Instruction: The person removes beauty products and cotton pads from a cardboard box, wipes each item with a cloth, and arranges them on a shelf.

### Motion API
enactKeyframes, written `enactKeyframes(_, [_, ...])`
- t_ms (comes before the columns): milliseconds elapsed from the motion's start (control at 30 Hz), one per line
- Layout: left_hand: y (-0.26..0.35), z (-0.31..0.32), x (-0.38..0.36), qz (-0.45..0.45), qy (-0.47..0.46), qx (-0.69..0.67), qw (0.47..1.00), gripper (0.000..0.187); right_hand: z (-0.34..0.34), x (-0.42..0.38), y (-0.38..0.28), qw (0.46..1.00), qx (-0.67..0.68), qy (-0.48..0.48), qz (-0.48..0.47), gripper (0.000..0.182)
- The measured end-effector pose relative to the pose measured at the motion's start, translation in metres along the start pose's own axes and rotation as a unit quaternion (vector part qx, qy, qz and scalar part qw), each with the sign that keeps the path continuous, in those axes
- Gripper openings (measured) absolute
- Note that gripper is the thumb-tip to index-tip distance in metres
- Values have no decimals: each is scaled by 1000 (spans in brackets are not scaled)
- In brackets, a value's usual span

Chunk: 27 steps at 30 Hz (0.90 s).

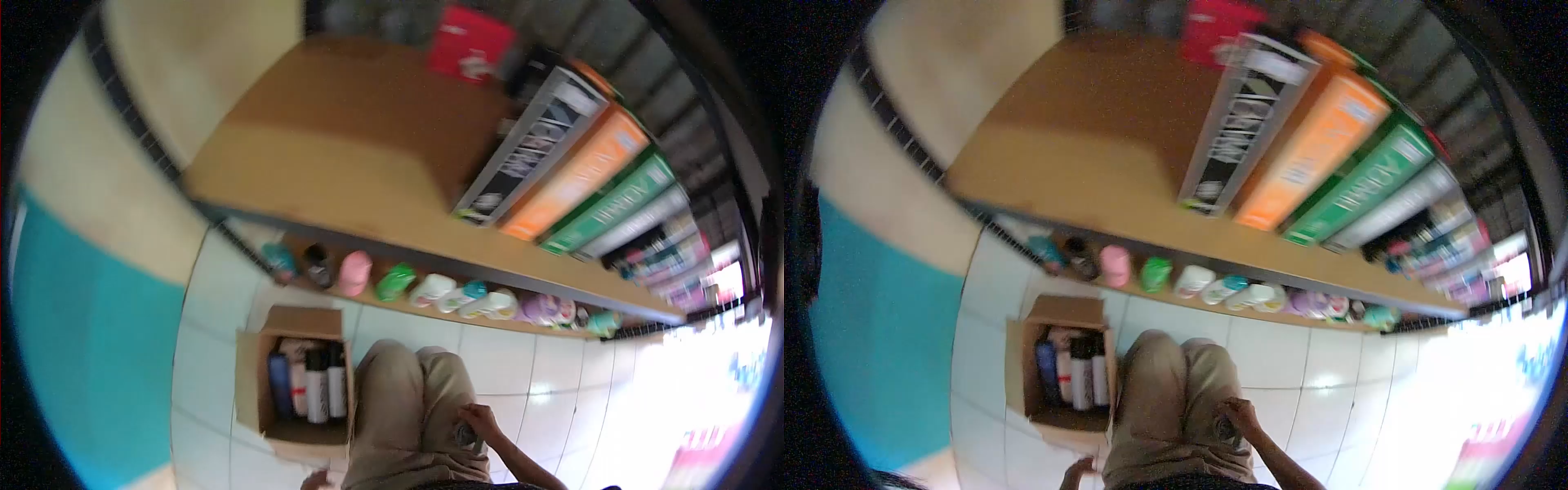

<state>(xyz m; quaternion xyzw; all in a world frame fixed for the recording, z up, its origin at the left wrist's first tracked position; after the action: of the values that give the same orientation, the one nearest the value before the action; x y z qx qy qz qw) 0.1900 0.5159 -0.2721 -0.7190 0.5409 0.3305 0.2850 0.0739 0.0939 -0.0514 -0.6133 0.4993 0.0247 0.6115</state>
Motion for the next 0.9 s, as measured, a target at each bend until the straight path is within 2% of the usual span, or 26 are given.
enactKeyframes(67, [-70, -90, -39, -76, 56, -94, 991, 60, -2, -4, 25, 987, -146, 22, -65, 19])
enactKeyframes(100, [-93, -125, -59, -119, 80, -151, 978, 56, 1, -3, 28, 989, -132, 37, -62, 19])
enactKeyframes(133, [-112, -156, -67, -166, 103, -210, 958, 53, 8, -1, 29, 978, -176, 81, -79, 18])
enactKeyframes(167, [-127, -186, -80, -214, 124, -270, 930, 51, 15, 0, 28, 963, -220, 120, -95, 16])
enactKeyframes(200, [-141, -236, -89, -262, 146, -330, 895, 50, 21, 0, 20, 965, -210, 123, -96, 16])
enactKeyframes(233, [-148, -320, -82, -322, 207, -430, 817, 45, 25, -1, 5, 954, -248, 129, -111, 16])
enactKeyframes(267, [-158, -328, -65, -284, 310, -281, 863, 46, 25, -1, -3, 940, -286, 139, -125, 16])
enactKeyframes(300, [-171, -331, -39, -232, 405, -122, 876, 47, 23, 0, -1, 941, -277, 151, -126, 16])
enactKeyframes(333, [-182, -328, -19, -224, 412, -115, 876, 47, 21, 0, 2, 944, -267, 147, -123, 16])
enactKeyframes(400, [-194, -309, 12, -132, 369, 18, 920, 48, 19, -2, 7, 949, -251, 148, -120, 15])
enactKeyframes(433, [-193, -297, 20, -129, 372, 26, 919, 48, 19, -4, 7, 946, -247, 164, -131, 15])
enactKeyframes(500, [-197, -281, 32, -111, 244, -17, 963, 42, 20, -4, 7, 944, -232, 184, -144, 15])
enactKeyframes(633, [-214, -286, 37, -66, 209, 2, 976, 37, 23, -6, 6, 943, -238, 181, -145, 16])
enactKeyframes(700, [-211, -307, 33, -96, 23, 87, 991, 36, 22, -6, 2, 944, -243, 167, -145, 16])
enactKeyframes(733, [-214, -308, 30, -108, 18, 81, 991, 36, 21, -7, -2, 946, -232, 174, -147, 17])
enactKeyframes(800, [-218, -301, 17, -29, 39, 46, 998, 38, 21, -6, 0, 948, -224, 163, -157, 17])
enactKeyframes(833, [-219, -297, 9, -41, 35, 38, 998, 38, 20, -4, 5, 947, -228, 162, -156, 18])
enactKeyframes(900, [-219, -294, -8, 5, 169, -47, 984, 39, 19, -4, 1, 947, -235, 151, -159, 18])
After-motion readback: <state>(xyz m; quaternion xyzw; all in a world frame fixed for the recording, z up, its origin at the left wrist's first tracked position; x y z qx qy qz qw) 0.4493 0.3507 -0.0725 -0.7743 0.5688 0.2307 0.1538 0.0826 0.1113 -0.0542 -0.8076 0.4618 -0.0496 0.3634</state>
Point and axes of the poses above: each hand's wrist, its own x-axis towards the middle knuckle, its own z-axis out of the palm, y = z × x, the point moved 1 cm from there along x, towards the middle knuckle, and after that the axes turned 2 degrees about -z, right-handed, at the moved point
